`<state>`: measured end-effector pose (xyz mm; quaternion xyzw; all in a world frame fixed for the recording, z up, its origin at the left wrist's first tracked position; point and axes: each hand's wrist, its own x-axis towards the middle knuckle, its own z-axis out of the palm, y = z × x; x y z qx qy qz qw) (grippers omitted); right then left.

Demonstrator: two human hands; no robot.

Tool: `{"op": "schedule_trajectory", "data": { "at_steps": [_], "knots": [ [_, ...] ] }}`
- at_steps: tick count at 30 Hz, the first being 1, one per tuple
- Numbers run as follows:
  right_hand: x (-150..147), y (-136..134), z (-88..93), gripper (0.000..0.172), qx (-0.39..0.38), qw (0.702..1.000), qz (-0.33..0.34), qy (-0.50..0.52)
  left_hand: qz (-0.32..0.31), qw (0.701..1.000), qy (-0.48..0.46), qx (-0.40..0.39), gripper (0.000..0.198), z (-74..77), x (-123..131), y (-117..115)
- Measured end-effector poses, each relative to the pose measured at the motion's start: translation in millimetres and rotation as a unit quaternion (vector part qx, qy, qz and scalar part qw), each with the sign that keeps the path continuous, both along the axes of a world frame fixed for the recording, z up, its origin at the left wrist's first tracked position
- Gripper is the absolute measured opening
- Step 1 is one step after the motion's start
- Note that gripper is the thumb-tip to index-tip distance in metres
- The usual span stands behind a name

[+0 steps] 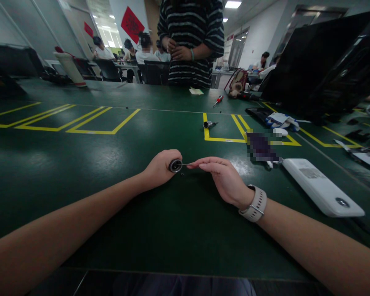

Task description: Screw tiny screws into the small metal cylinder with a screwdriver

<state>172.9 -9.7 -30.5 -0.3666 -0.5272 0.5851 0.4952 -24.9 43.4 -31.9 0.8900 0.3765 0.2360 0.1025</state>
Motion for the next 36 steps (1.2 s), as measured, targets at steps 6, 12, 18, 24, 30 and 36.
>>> {"op": "schedule_trajectory", "data": {
  "at_steps": [6,12,18,24,30,36],
  "knots": [
    [-1,-8,3.5,0.017,0.109,0.986,-0.049,-0.114,0.026,1.0,0.002,0.012,0.009,0.6,2,0],
    [-3,-9,5.5,0.017,0.111,0.982,-0.045,-0.143,0.039,0.998,0.038,0.039,0.008,-1.3,2,2],
    [-2,-2,-0.6,0.015,0.022,0.998,-0.032,-0.039,0.046,0.996,0.061,0.038,0.01,-0.3,2,1],
    [-1,-2,1.2,0.015,0.022,0.999,-0.035,-0.023,0.041,0.996,0.075,0.04,0.011,1.3,2,-1],
    [0,-2,0.6,0.017,0.03,0.998,-0.052,-0.019,0.052,0.995,0.077,0.032,0.012,2.1,2,0],
    [0,-1,-0.4,0.018,0.031,0.996,-0.078,-0.017,0.058,0.995,0.076,0.025,0.011,2.0,3,0]
  ]
}}
